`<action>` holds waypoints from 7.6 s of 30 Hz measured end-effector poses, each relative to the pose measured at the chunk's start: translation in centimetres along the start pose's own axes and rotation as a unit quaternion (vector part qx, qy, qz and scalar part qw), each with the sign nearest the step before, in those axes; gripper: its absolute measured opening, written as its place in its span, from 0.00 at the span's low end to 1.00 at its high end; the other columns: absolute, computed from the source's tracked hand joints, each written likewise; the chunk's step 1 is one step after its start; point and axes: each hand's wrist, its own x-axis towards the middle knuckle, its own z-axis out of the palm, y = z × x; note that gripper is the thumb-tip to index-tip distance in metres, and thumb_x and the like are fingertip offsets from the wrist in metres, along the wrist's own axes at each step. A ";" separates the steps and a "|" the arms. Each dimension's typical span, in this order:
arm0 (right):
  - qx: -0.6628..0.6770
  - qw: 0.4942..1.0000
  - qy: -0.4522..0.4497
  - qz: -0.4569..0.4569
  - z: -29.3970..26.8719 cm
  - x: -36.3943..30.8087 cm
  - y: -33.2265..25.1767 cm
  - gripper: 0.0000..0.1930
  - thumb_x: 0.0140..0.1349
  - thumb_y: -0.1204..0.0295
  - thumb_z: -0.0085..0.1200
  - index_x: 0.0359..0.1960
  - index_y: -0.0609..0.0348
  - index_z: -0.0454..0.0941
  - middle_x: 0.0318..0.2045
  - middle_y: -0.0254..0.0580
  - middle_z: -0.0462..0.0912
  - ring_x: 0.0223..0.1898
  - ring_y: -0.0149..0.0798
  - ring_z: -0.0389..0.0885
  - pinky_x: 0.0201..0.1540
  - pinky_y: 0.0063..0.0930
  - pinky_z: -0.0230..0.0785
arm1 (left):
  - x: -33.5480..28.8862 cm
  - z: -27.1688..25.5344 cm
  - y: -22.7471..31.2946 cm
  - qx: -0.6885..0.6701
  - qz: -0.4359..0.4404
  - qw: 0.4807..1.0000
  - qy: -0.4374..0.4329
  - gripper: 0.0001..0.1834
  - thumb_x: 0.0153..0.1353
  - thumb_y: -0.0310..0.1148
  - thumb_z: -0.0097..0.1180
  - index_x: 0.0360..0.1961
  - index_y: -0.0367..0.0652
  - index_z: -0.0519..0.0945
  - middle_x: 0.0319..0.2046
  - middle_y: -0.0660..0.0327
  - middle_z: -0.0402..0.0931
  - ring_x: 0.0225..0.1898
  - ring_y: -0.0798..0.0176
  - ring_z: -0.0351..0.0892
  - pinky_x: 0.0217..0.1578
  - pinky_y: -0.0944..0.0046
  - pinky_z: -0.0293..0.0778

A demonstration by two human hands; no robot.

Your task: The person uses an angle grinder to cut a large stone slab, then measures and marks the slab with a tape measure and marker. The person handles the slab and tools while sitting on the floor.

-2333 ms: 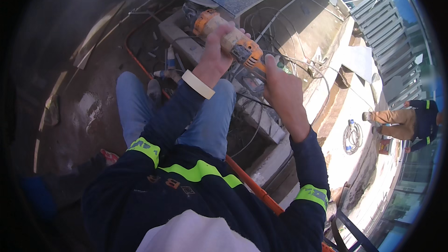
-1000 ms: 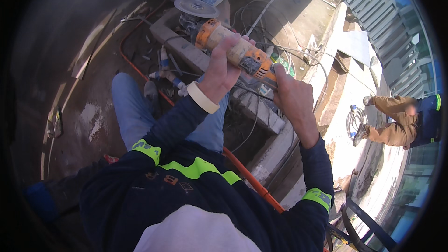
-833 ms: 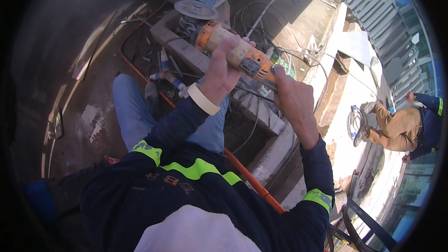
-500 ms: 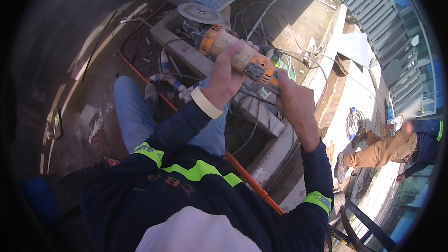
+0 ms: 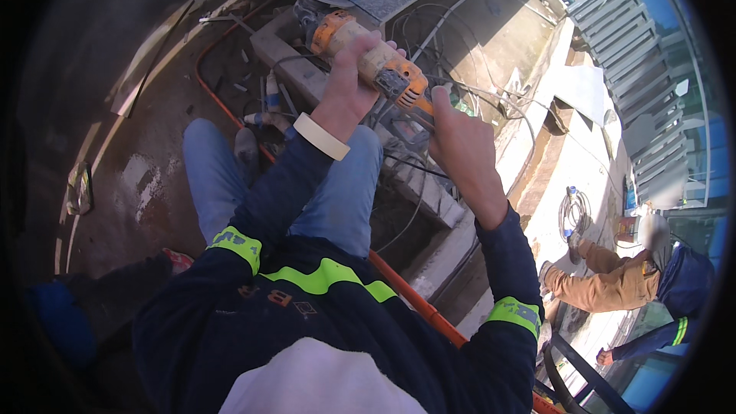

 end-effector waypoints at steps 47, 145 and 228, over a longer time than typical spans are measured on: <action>-0.013 0.999 0.029 0.001 0.0 -4.8 4.1 0.32 0.57 0.74 0.65 0.65 0.53 0.71 0.29 0.51 0.87 0.30 0.60 0.89 0.31 0.55 0.77 | -4.2 2.1 -5.3 0.027 0.007 1.000 -0.001 0.23 0.65 0.35 0.74 0.54 0.47 0.74 0.49 0.58 0.80 0.57 0.52 0.85 0.62 0.48 0.81; -0.029 0.999 0.026 0.025 -0.6 -5.2 3.2 0.28 0.58 0.77 0.62 0.62 0.54 0.70 0.27 0.53 0.86 0.30 0.62 0.89 0.30 0.58 0.76 | -3.5 1.6 -5.4 0.051 -0.010 0.999 0.005 0.19 0.67 0.41 0.72 0.51 0.46 0.77 0.47 0.59 0.82 0.52 0.61 0.86 0.58 0.55 0.82; -0.044 0.998 0.029 0.029 -1.5 -7.8 3.7 0.23 0.58 0.77 0.61 0.56 0.58 0.71 0.25 0.50 0.85 0.27 0.57 0.88 0.29 0.53 0.77 | -5.2 2.8 -6.4 0.043 -0.029 0.999 -0.010 0.22 0.65 0.37 0.73 0.54 0.44 0.77 0.50 0.58 0.82 0.53 0.60 0.85 0.59 0.54 0.81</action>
